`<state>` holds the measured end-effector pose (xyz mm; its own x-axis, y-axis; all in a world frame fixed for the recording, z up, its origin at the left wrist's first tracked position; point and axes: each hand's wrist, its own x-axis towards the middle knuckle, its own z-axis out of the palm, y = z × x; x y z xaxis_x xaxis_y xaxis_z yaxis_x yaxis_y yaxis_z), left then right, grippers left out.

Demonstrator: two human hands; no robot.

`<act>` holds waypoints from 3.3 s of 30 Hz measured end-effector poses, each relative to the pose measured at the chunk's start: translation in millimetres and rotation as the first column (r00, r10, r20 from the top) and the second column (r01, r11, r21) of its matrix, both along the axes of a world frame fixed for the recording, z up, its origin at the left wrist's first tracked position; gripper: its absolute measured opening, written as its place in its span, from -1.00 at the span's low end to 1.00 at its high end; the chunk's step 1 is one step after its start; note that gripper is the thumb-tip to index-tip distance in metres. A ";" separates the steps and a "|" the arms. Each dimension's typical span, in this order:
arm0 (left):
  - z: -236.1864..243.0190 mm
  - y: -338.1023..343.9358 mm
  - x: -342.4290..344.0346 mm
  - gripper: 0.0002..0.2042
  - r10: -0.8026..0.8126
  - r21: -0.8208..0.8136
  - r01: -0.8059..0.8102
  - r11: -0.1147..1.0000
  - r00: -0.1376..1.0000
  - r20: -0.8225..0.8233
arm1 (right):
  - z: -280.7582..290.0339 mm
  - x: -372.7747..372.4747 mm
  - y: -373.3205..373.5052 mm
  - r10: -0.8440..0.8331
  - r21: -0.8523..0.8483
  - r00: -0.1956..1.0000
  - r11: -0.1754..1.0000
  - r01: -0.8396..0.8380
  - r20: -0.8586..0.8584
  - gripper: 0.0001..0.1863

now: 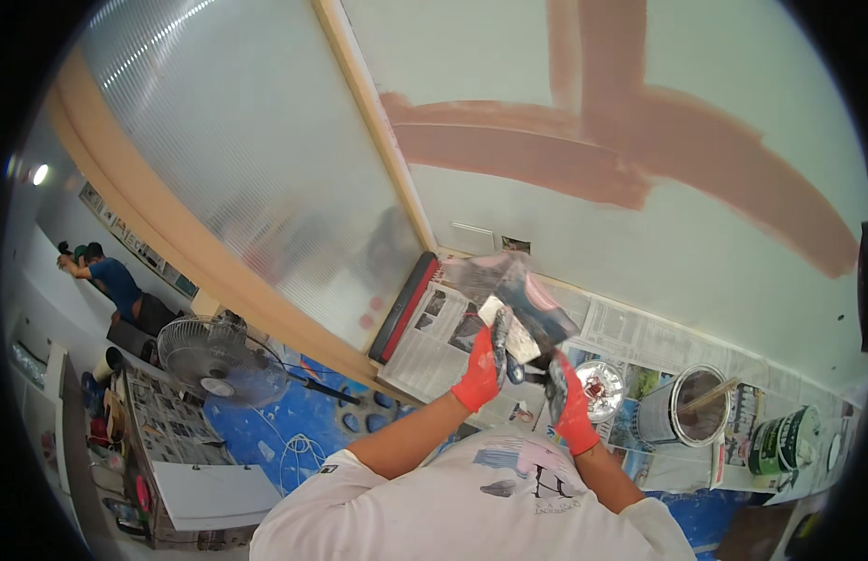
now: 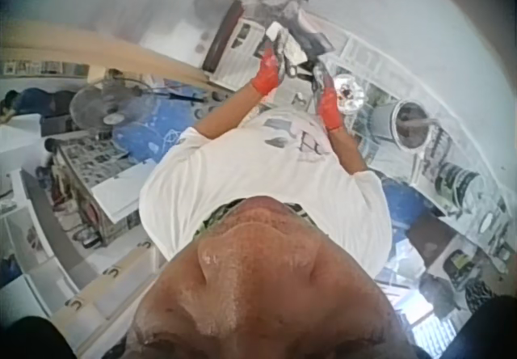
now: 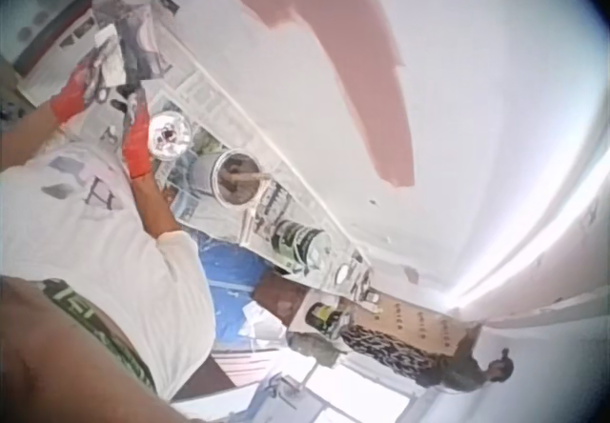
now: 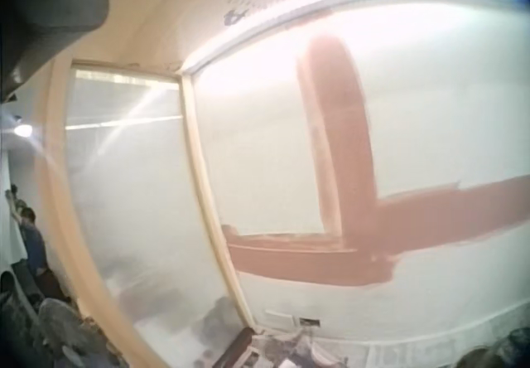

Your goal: The person mixes filler on a hawk and applies it to a wall joint using a putty knife.

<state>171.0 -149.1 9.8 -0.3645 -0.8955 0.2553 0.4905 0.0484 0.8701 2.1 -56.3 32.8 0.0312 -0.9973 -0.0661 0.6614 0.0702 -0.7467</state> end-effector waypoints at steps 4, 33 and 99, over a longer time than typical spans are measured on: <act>9.5 11.0 -15.7 -0.52 0.156 -0.255 -0.064 0.965 0.920 0.359 | -24.2 -10.0 22.3 -0.444 -0.526 0.641 0.847 0.074 -0.625 -0.45; 94.2 38.4 176.7 -0.73 -0.479 0.618 0.326 0.715 0.873 0.094 | 143.8 4.4 -16.4 -0.263 -0.601 0.704 0.747 -0.284 -0.660 -0.48; -119.1 3.2 176.3 -0.47 0.462 -0.044 -0.530 0.847 0.692 0.554 | 105.5 199.5 -379.0 -0.508 -0.072 -0.853 0.852 -0.518 0.120 -0.75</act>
